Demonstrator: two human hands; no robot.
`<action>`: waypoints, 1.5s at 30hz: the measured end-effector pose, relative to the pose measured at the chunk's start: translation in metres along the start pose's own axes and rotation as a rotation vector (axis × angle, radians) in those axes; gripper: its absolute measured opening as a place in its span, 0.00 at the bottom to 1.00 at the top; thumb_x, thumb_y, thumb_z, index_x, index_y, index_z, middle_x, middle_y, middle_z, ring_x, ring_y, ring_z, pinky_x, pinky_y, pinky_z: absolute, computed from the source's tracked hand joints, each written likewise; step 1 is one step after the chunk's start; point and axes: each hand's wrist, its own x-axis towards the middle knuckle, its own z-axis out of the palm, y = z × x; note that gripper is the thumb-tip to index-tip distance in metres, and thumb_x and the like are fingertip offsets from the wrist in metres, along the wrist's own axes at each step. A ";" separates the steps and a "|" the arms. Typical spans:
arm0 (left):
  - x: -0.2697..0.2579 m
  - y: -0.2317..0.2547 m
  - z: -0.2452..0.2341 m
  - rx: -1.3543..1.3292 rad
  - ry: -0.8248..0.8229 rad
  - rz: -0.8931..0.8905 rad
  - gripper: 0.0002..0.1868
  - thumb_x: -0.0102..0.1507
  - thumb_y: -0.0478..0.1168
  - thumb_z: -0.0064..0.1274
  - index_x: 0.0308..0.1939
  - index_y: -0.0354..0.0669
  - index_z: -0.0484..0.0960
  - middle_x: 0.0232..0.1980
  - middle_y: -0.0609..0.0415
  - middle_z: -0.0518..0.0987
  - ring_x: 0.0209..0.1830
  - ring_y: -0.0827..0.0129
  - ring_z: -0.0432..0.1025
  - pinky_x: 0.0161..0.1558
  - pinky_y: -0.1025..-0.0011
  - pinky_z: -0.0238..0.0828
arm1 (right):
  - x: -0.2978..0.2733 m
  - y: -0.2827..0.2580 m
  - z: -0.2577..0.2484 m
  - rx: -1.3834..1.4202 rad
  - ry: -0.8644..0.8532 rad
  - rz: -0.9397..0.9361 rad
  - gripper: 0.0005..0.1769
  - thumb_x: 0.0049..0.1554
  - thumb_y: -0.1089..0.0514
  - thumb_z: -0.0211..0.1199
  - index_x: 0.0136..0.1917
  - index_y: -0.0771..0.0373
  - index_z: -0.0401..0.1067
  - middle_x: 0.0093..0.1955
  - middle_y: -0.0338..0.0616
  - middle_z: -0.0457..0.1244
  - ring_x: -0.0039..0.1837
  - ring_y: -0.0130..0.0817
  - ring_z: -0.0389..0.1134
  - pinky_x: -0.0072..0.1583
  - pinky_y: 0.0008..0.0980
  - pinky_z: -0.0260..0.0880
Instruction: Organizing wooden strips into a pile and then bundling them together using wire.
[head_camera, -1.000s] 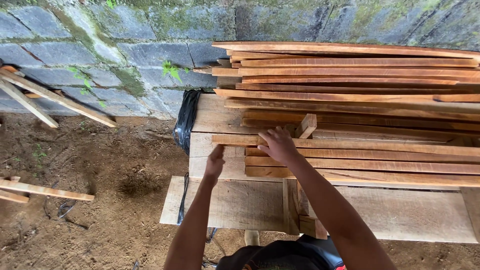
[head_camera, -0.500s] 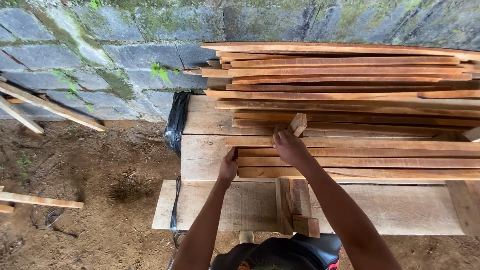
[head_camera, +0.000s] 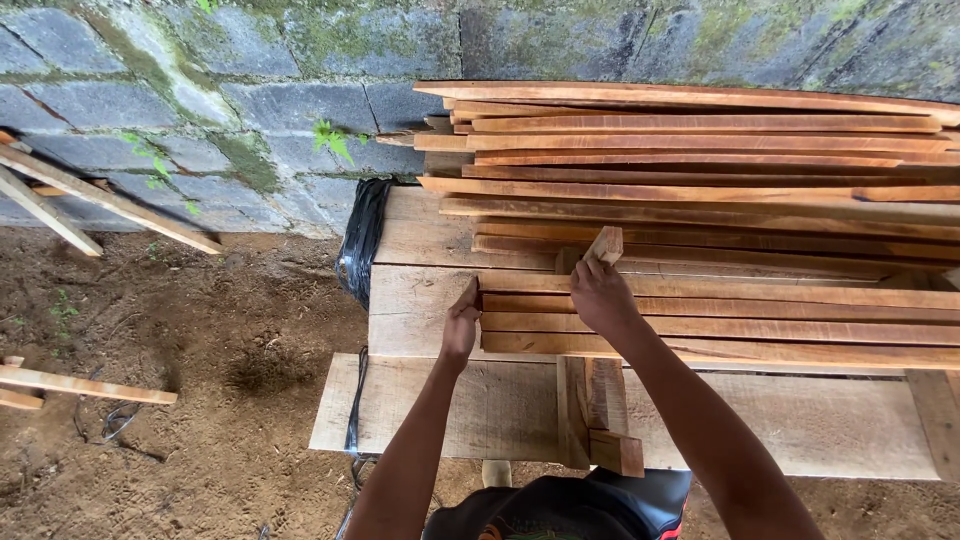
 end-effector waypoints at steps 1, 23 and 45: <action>-0.001 0.008 0.002 0.000 0.001 0.001 0.42 0.56 0.18 0.32 0.77 0.36 0.64 0.79 0.34 0.61 0.79 0.44 0.53 0.75 0.52 0.53 | 0.000 -0.001 -0.001 0.000 0.001 0.000 0.11 0.49 0.53 0.63 0.42 0.62 0.76 0.39 0.45 0.61 0.50 0.42 0.66 0.50 0.38 0.70; -0.034 0.044 0.066 1.405 -0.360 0.729 0.72 0.47 0.83 0.49 0.79 0.35 0.52 0.82 0.34 0.53 0.82 0.44 0.47 0.77 0.44 0.38 | -0.078 0.016 -0.096 0.378 0.204 0.174 0.56 0.47 0.15 0.55 0.68 0.62 0.72 0.69 0.58 0.64 0.72 0.53 0.65 0.73 0.54 0.61; -0.023 0.036 0.106 1.674 -0.322 0.451 0.63 0.38 0.65 0.68 0.72 0.43 0.63 0.77 0.40 0.58 0.81 0.46 0.51 0.75 0.37 0.46 | -0.097 0.024 -0.069 0.489 0.286 0.245 0.44 0.41 0.27 0.73 0.58 0.60 0.75 0.55 0.49 0.67 0.62 0.47 0.70 0.71 0.52 0.66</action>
